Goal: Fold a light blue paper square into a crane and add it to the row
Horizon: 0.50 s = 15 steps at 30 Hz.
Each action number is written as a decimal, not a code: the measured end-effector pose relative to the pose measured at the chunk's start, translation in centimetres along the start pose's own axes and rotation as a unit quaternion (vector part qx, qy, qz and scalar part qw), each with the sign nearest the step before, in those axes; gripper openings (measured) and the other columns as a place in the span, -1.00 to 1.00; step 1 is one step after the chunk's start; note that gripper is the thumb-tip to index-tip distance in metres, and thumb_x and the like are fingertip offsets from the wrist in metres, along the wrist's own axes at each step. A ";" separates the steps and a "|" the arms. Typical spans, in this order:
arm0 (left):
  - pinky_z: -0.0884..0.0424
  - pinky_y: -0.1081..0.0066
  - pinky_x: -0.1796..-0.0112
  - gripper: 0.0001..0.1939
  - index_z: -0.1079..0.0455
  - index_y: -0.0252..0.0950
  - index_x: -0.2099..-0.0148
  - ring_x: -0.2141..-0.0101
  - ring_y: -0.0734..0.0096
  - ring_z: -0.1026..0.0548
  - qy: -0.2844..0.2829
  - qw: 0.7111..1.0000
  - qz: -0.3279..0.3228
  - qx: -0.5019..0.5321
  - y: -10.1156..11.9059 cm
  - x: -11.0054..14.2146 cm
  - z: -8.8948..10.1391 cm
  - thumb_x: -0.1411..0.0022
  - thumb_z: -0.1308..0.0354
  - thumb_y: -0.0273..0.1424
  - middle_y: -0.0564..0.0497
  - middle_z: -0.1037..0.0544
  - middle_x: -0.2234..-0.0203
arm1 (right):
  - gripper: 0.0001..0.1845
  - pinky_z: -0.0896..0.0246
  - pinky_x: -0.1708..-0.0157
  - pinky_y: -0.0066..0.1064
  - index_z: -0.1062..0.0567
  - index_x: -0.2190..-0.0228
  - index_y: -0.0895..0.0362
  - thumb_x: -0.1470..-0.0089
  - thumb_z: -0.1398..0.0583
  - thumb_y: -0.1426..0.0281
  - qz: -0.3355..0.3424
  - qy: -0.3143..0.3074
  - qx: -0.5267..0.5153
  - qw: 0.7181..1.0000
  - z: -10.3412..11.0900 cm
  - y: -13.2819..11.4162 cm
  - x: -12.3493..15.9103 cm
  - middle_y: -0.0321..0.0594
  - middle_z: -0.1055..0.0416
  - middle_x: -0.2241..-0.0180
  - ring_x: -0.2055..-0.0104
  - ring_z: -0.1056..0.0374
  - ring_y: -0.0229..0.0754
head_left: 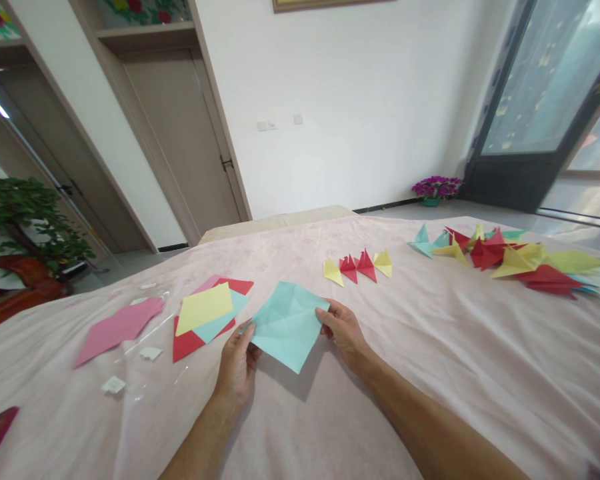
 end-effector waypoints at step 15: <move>-0.24 0.61 0.56 -0.64 -0.48 -0.30 0.08 0.57 0.61 -0.38 0.030 0.976 -0.102 -0.192 0.9 -0.5 1.2 -0.04 -0.31 -0.31 0.13 -0.48 0.55 | -0.70 -0.03 0.70 -0.57 -0.56 0.32 0.21 0.17 -0.30 0.32 0.013 0.011 0.009 1.000 0.1 -0.5 0.2 -0.31 -0.43 0.65 0.62 -0.33 -0.28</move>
Point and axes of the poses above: each hand's wrist, its own x-axis away from the middle knuckle, its own z-axis out of the back of the hand, y = z × x, the point moved 5 cm from there along -x, towards the middle knuckle
